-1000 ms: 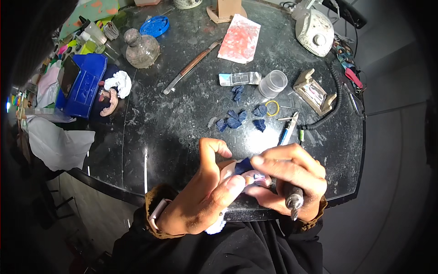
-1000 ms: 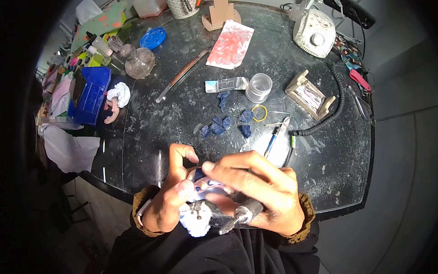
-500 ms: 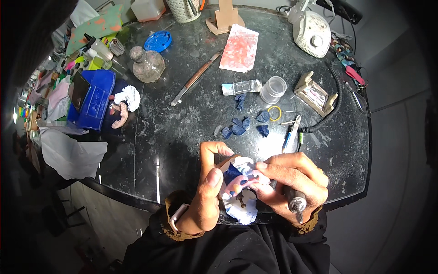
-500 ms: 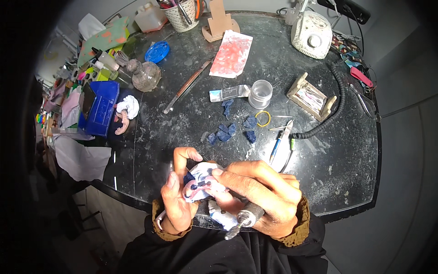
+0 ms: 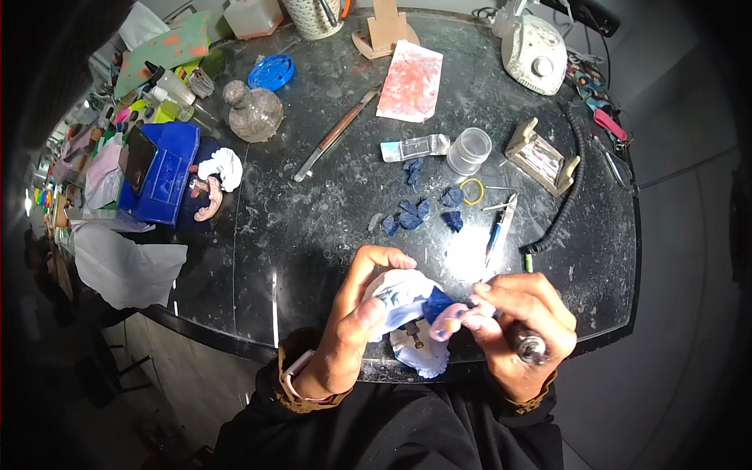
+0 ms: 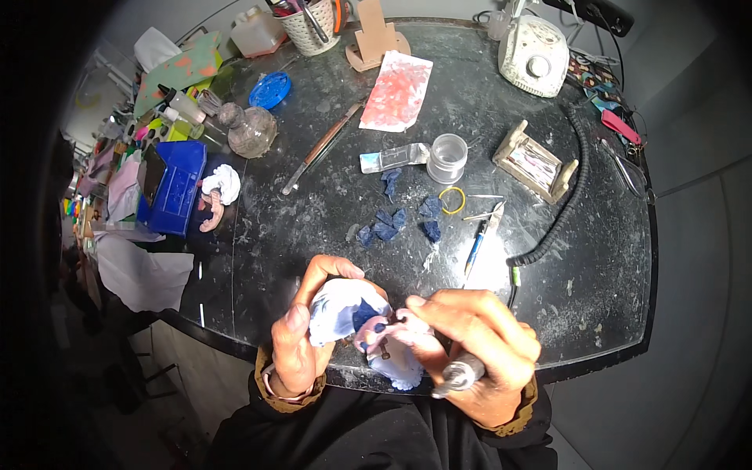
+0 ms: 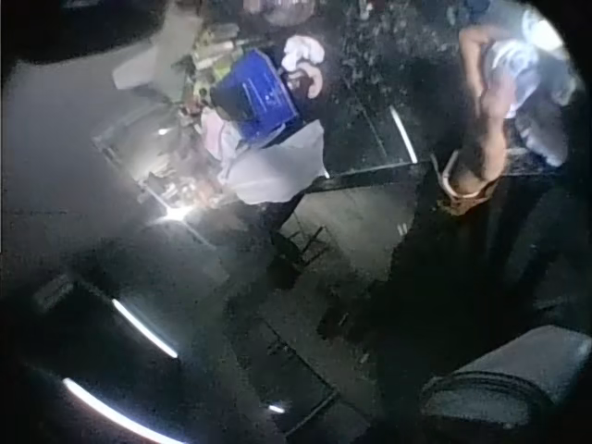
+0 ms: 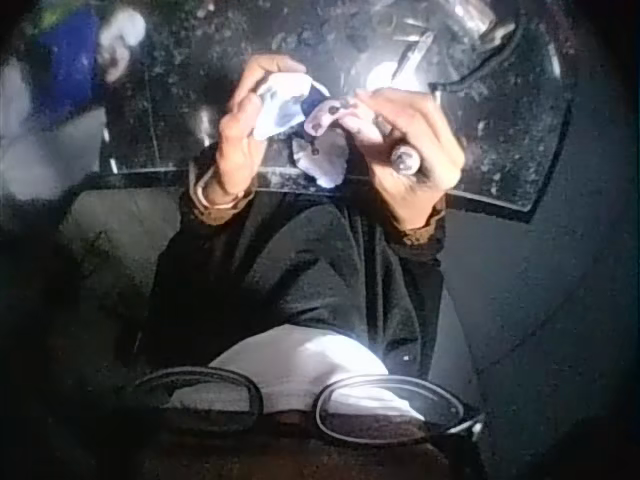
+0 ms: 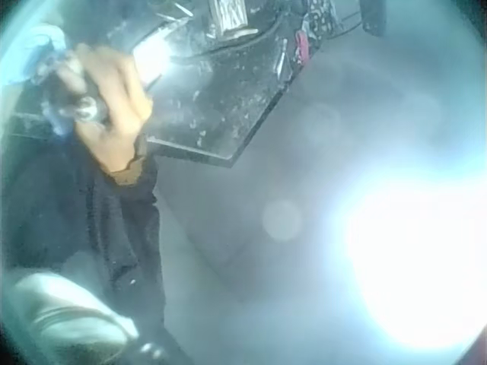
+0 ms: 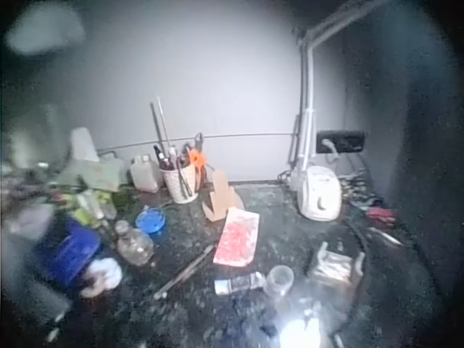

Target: The person uses a rotary tool to sand and shape a pink dental prosthesis. The person then fits the prosthesis onto a white dental cast and continues to sand it.

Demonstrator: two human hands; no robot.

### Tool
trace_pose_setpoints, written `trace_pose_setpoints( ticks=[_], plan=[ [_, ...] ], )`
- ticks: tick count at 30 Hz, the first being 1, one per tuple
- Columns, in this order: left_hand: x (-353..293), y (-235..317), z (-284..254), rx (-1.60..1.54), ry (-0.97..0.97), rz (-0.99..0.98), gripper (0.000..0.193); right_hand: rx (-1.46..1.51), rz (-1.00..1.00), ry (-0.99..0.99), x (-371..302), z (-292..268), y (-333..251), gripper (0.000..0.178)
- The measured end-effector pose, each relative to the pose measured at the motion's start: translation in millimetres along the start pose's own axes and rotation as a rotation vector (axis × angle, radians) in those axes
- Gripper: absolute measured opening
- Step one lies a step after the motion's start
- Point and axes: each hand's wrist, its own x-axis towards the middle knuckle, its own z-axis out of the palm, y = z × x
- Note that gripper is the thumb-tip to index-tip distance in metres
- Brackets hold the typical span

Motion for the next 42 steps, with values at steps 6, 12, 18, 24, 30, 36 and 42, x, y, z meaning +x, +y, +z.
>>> trace_pose_setpoints(
  ticks=[6, 12, 18, 24, 30, 36, 42],
  plan=[
    [1, 6, -6, -0.020, -0.101, 0.026, 0.044, -0.065, -0.019, -0.036, -1, 7, 4, 0.030],
    [2, 2, -1, 0.055, -0.071, 0.113, 0.034, -0.068, 0.038, -0.124, -2, -1, 2, 0.038],
    [3, 6, 0, 0.281, -0.009, 0.193, 0.028, -0.069, 0.068, -0.101, -3, -4, 0, 0.036],
    [3, 4, 0, 0.369, -0.001, 0.231, 0.029, 0.130, 0.145, 0.139, -7, -6, -6, 0.010],
    [3, -8, -1, 0.200, 0.023, 0.271, 0.042, 0.341, -0.120, -0.151, -3, 17, -15, 0.016],
    [2, -15, -9, 0.238, -0.094, 0.302, 0.046, 0.140, -0.111, -0.011, 0, 29, -8, 0.021],
    [0, -7, -12, -0.010, -0.258, 0.235, 0.057, 0.046, -0.107, -0.060, 1, 27, -6, 0.022]
  ],
)
